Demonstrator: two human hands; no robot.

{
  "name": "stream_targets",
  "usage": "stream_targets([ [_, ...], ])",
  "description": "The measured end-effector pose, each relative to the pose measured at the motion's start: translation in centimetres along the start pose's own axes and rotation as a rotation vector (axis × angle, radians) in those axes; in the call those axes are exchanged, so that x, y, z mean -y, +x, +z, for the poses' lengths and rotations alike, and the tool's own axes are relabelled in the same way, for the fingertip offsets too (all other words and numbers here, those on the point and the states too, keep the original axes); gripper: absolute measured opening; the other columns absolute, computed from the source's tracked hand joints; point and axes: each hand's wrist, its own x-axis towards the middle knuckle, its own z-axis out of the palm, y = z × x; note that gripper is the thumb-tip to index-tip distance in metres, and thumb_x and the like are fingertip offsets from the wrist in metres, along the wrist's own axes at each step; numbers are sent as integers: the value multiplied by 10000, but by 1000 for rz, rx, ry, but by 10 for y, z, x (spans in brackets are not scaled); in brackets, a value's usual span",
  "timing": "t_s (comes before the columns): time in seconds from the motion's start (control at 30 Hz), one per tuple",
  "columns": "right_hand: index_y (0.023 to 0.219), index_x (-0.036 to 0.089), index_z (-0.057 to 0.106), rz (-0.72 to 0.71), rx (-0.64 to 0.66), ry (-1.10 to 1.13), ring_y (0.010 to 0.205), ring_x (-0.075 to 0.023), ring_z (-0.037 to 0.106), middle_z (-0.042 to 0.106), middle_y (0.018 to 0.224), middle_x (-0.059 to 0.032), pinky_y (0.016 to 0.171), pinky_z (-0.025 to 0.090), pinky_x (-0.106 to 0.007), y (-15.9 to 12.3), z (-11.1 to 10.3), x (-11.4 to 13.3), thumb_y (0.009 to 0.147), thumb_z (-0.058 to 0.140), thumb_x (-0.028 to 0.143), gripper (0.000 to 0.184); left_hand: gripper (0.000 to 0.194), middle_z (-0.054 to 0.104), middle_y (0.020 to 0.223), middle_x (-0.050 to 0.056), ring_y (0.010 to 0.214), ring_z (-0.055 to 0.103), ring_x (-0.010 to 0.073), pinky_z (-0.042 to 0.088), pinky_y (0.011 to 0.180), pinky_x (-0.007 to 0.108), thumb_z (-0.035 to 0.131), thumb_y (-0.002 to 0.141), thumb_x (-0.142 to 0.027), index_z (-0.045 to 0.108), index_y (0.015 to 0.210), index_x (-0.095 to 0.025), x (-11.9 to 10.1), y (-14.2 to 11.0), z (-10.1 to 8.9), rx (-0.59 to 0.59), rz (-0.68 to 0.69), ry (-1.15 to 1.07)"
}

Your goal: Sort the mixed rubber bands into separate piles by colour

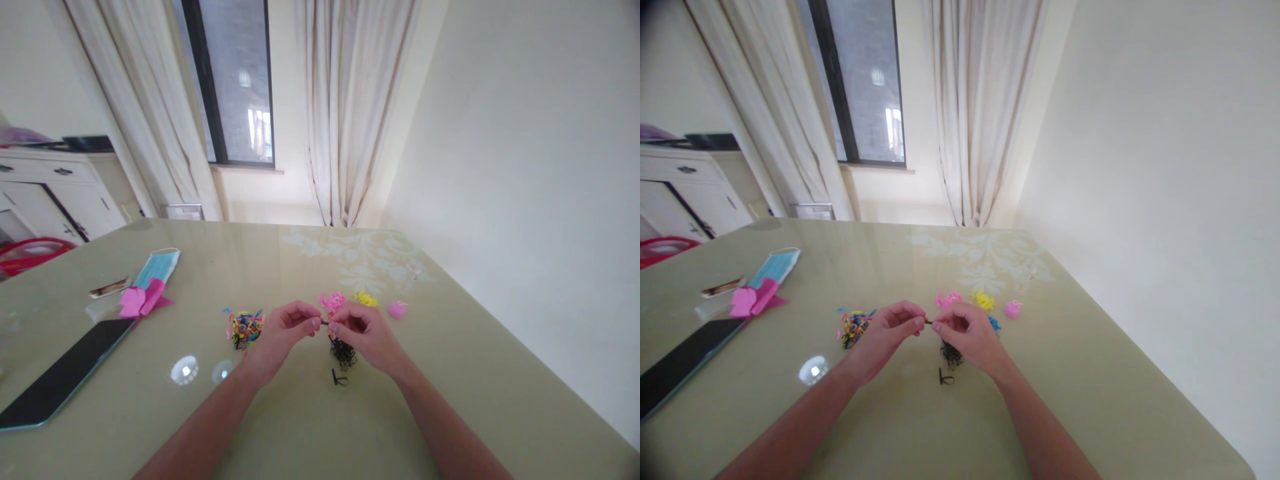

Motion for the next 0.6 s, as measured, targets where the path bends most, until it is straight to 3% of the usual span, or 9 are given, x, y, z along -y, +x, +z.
stream_targets([
  [0.6,793,184,733,-4,28,61,596,-133,458,629,684,-5,554,329,-276,0,1,4,877,734,376,210,282,657,812,-5,752,541,111,411,701,233,874,774,-387,725,900,-184,-4,-4,1,148,-46,-61],
])
